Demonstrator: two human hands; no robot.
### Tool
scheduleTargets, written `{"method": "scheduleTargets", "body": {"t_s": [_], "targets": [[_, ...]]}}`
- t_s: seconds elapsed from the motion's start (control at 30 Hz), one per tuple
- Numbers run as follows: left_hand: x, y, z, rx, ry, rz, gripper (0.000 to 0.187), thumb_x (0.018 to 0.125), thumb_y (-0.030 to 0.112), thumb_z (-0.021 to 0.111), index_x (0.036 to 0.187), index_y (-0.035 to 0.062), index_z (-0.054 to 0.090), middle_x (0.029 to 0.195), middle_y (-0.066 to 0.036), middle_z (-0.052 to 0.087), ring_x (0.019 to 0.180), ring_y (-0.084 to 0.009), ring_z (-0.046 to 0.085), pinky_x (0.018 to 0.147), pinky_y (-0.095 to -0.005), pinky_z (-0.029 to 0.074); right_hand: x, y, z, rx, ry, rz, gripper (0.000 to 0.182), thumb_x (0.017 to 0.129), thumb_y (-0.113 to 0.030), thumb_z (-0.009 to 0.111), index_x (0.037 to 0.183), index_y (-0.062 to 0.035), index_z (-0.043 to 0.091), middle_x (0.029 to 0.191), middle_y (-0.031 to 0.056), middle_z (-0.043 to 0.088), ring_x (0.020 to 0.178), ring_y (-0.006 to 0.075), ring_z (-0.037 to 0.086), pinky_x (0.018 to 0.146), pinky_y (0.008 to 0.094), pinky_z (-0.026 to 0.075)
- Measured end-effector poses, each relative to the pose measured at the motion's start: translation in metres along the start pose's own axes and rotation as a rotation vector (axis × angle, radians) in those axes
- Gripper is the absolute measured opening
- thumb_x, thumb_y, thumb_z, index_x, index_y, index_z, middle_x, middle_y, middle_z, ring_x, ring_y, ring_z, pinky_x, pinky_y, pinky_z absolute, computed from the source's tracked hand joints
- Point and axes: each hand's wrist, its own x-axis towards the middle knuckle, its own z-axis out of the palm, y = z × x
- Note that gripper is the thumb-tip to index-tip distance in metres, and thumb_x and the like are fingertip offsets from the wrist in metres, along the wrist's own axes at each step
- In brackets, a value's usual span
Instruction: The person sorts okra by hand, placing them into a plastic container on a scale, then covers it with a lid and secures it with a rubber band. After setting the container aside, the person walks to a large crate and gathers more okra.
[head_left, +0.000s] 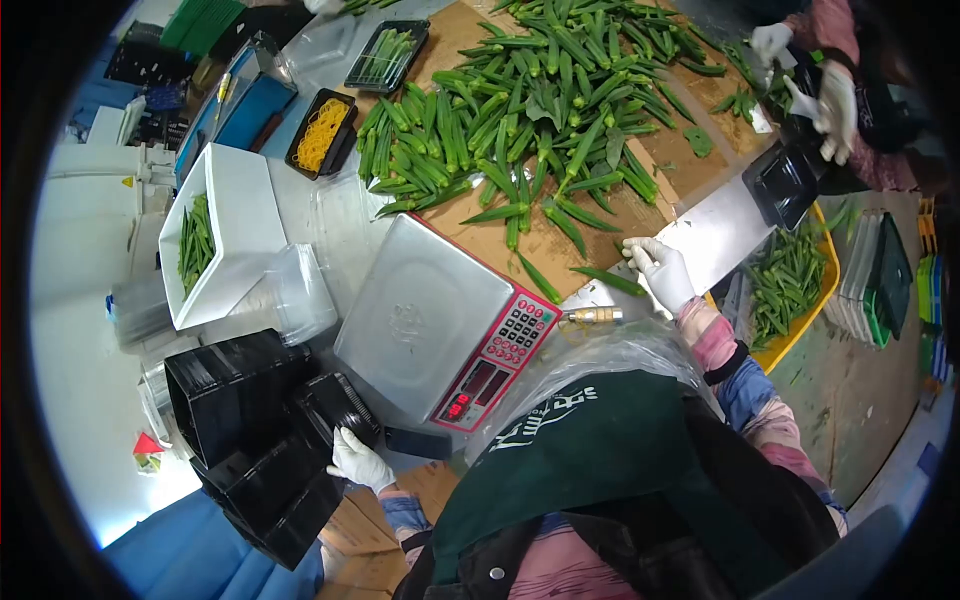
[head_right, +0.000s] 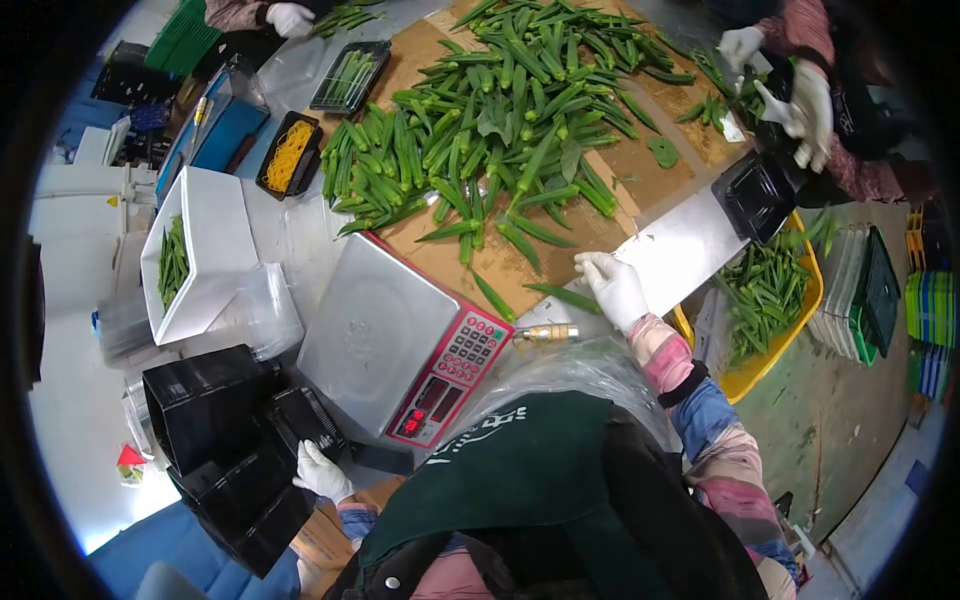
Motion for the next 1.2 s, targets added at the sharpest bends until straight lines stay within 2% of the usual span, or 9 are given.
{"method": "scheduleTargets", "body": {"t_s": [0.03,0.13,0.17,0.27,0.4,0.7,0.93,1.03,1.2], "targets": [[0.006,-0.01,0.011,-0.12,0.064,0.03,0.037,0.103,0.035,0.053,0.12,0.0054,0.069,0.105,-0.005,0.073,0.1,-0.0245,0.067,0.111,-0.0538,0.035,0.0,0.002,0.0,0.012,0.006,0.007,0.027,0.102,-0.012,0.053,0.121,0.0037,0.064,0.104,0.013,0.072,0.091,0.0158,0.067,0.082,0.0276,0.054],[0.022,-0.033,0.022,-0.909,-0.165,-0.215,0.03,0.102,0.023,0.057,0.113,-0.0013,0.07,0.099,-0.007,0.073,0.088,-0.0191,0.069,0.093,-0.0411,0.052,0.0,0.004,0.002,0.017,0.001,0.009,0.027,0.103,-0.012,0.053,0.122,0.0038,0.064,0.103,0.013,0.072,0.092,0.016,0.067,0.083,0.0278,0.054],[0.023,-0.039,0.023,-0.979,-0.115,-0.192,0.022,0.098,0.013,0.06,0.105,-0.005,0.071,0.097,-0.008,0.072,0.082,-0.0134,0.067,0.075,-0.0287,0.056,-0.001,0.006,0.003,0.015,-0.004,0.009,0.027,0.103,-0.012,0.053,0.122,0.0039,0.064,0.103,0.013,0.072,0.092,0.0161,0.067,0.083,0.028,0.054],[0.031,-0.02,-0.017,-1.258,-0.348,-0.372,0.019,0.097,0.011,0.061,0.103,-0.0036,0.072,0.094,-0.006,0.072,0.079,-0.0122,0.065,0.074,-0.0271,0.055,-0.002,0.017,0.006,0.014,-0.012,-0.01,0.027,0.103,-0.012,0.054,0.121,0.0041,0.064,0.103,0.0133,0.072,0.094,0.0169,0.067,0.083,0.0283,0.054],[0.042,-0.046,0.016,-0.93,-0.242,-0.182,0.019,0.098,0.012,0.06,0.1,-0.0028,0.071,0.089,-0.005,0.07,0.075,-0.0111,0.062,0.07,-0.0271,0.054,-0.009,0.01,0.006,0.005,0.018,-0.001,0.025,0.101,-0.011,0.057,0.117,0.005,0.066,0.1,0.0129,0.072,0.093,0.017,0.069,0.084,0.0284,0.054],[0.034,-0.028,0.011,-1.031,-0.118,-0.271,0.01,0.091,0.006,0.067,0.097,-0.001,0.072,0.087,-0.004,0.07,0.073,-0.011,0.062,0.069,-0.0266,0.054,0.001,0.027,0.014,-0.121,0.052,-0.098,0.023,0.096,-0.015,0.062,0.111,-0.0008,0.07,0.101,0.0169,0.073,0.092,0.0269,0.071,0.085,0.0337,0.054],[0.046,-0.064,0.033,-1.08,-0.106,-0.265,0.012,0.095,0.013,0.065,0.095,0.0014,0.069,0.081,-0.002,0.065,0.075,-0.0119,0.06,0.071,-0.0298,0.051,-0.023,0.008,0.034,-0.628,-0.194,-0.548,0.02,0.085,-0.027,0.07,0.092,-0.0095,0.075,0.092,0.0115,0.07,0.091,0.0313,0.066,0.081,0.0413,0.051],[0.039,-0.036,0.014,-0.457,0.241,-0.176,0.019,0.098,0.019,0.063,0.094,0.0002,0.066,0.083,-0.007,0.064,0.077,-0.0189,0.059,0.076,-0.0355,0.05,-0.027,-0.013,0.041,-0.978,-0.288,-0.629,0.023,0.079,-0.028,0.072,0.089,-0.0071,0.072,0.087,0.0128,0.067,0.088,0.0319,0.067,0.077,0.0424,0.051],[0.027,0.02,-0.038,-0.402,0.514,-0.091,0.024,0.097,0.023,0.065,0.095,-0.0009,0.065,0.09,-0.013,0.064,0.081,-0.0268,0.06,0.079,-0.038,0.048,-0.02,0.017,0.054,-1.09,-0.392,-0.563,0.023,0.075,-0.02,0.07,0.088,-0.0017,0.066,0.083,0.0179,0.066,0.077,0.0359,0.067,0.068,0.0461,0.052]]}}
